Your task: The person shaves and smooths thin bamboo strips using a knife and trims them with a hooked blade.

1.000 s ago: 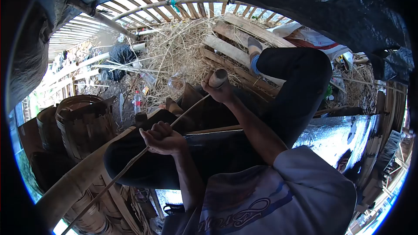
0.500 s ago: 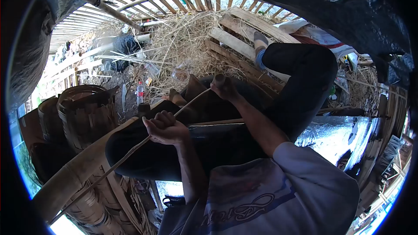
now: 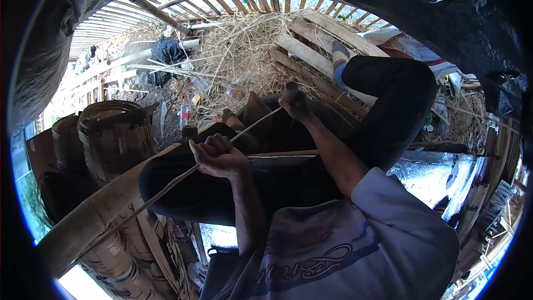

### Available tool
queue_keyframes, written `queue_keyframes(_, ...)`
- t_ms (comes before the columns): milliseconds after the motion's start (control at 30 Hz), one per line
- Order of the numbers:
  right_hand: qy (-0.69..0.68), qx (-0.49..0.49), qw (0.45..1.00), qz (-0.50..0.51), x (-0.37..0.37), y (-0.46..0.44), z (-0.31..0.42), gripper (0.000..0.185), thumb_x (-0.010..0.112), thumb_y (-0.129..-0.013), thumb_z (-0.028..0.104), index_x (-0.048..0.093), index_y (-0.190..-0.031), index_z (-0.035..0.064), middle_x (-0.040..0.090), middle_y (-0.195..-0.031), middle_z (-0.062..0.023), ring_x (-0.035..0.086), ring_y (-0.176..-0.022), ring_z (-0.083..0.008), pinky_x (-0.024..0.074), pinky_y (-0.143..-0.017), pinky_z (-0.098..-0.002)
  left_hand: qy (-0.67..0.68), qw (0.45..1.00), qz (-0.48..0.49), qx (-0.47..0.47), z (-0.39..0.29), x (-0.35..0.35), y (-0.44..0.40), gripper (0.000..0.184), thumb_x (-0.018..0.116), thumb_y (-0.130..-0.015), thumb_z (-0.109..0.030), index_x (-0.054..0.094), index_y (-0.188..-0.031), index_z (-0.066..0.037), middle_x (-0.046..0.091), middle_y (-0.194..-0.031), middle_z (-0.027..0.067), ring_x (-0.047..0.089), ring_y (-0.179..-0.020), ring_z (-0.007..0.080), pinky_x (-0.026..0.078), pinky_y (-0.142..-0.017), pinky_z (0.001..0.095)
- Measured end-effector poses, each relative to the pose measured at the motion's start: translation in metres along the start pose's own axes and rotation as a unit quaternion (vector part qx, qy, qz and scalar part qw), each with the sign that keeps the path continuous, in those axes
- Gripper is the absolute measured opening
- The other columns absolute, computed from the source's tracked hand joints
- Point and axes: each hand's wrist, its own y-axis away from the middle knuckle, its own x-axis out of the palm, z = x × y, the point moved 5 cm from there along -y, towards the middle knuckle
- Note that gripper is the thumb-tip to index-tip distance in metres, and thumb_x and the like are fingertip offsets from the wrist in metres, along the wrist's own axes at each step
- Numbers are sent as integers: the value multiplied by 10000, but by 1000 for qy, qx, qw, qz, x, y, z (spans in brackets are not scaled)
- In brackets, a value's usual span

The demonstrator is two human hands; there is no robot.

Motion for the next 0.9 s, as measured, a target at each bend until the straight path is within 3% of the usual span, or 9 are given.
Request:
queue_keyframes(167,-63,104,992,-17,-16,-5,23,240,679,-730,138,496,-612,39,519,-550,-36,522,-524,-103,423,-494,-318,9,1000,-5,8,-1,-6,4,495,422,-926,-238,147,-522,-164,116,-457,-42,113,-383,67,130,-383,239)
queue_keyframes(233,-224,56,973,-31,-24,-17,76,110,649,-779,57,553,-726,44,559,-590,-18,562,-503,-97,448,-471,-239,4,1000,-7,6,-2,-8,3,492,421,-925,-239,148,-523,-164,115,-457,-41,113,-383,67,129,-383,240)
queue_keyframes(300,-205,54,977,-16,-21,-13,62,114,648,-776,63,552,-717,54,549,-575,-8,550,-502,-89,448,-472,-244,6,1000,-8,4,-4,-7,3,490,420,-925,-240,150,-523,-163,114,-457,-41,113,-384,66,127,-383,240)
queue_keyframes(367,-15,37,997,62,-9,6,10,118,653,-765,68,551,-706,57,544,-570,-11,533,-495,-89,443,-477,-259,11,1000,-1,-4,-6,-3,3,485,415,-926,-249,154,-526,-164,121,-455,-42,110,-387,65,120,-386,241)
queue_keyframes(467,19,-26,999,-18,-15,11,4,120,654,-760,72,552,-699,56,538,-562,-17,520,-490,-93,428,-476,-270,-8,999,-30,-25,-5,-1,2,479,405,-930,-260,157,-530,-167,127,-457,-44,106,-392,64,115,-391,241)
queue_keyframes(667,17,72,996,50,-26,7,9,131,654,-775,98,545,-722,48,528,-546,-15,516,-473,-94,411,-454,-268,10,1000,-4,3,-5,-1,-2,480,398,-935,-285,159,-533,-174,121,-455,-47,103,-397,62,111,-390,239)
queue_keyframes(800,-3,99,995,6,-43,-11,-4,141,652,-789,122,544,-730,52,527,-534,-12,514,-449,-91,407,-429,-268,17,1000,-10,-13,-9,2,-1,482,396,-936,-291,157,-534,-176,118,-452,-47,103,-398,62,108,-389,240)
queue_keyframes(867,-8,115,993,-29,-53,-17,8,162,653,-713,155,563,-646,39,572,-579,-74,570,-600,-130,445,-572,-342,34,999,5,-9,-11,3,-1,481,393,-937,-288,153,-534,-178,119,-451,-48,102,-395,63,106,-389,244)
queue_keyframes(900,-6,115,993,-31,-53,-15,6,162,653,-713,155,563,-646,39,572,-579,-74,570,-600,-130,445,-572,-342,35,999,5,-11,-10,4,0,481,393,-937,-288,153,-534,-178,119,-451,-48,102,-395,63,106,-389,244)
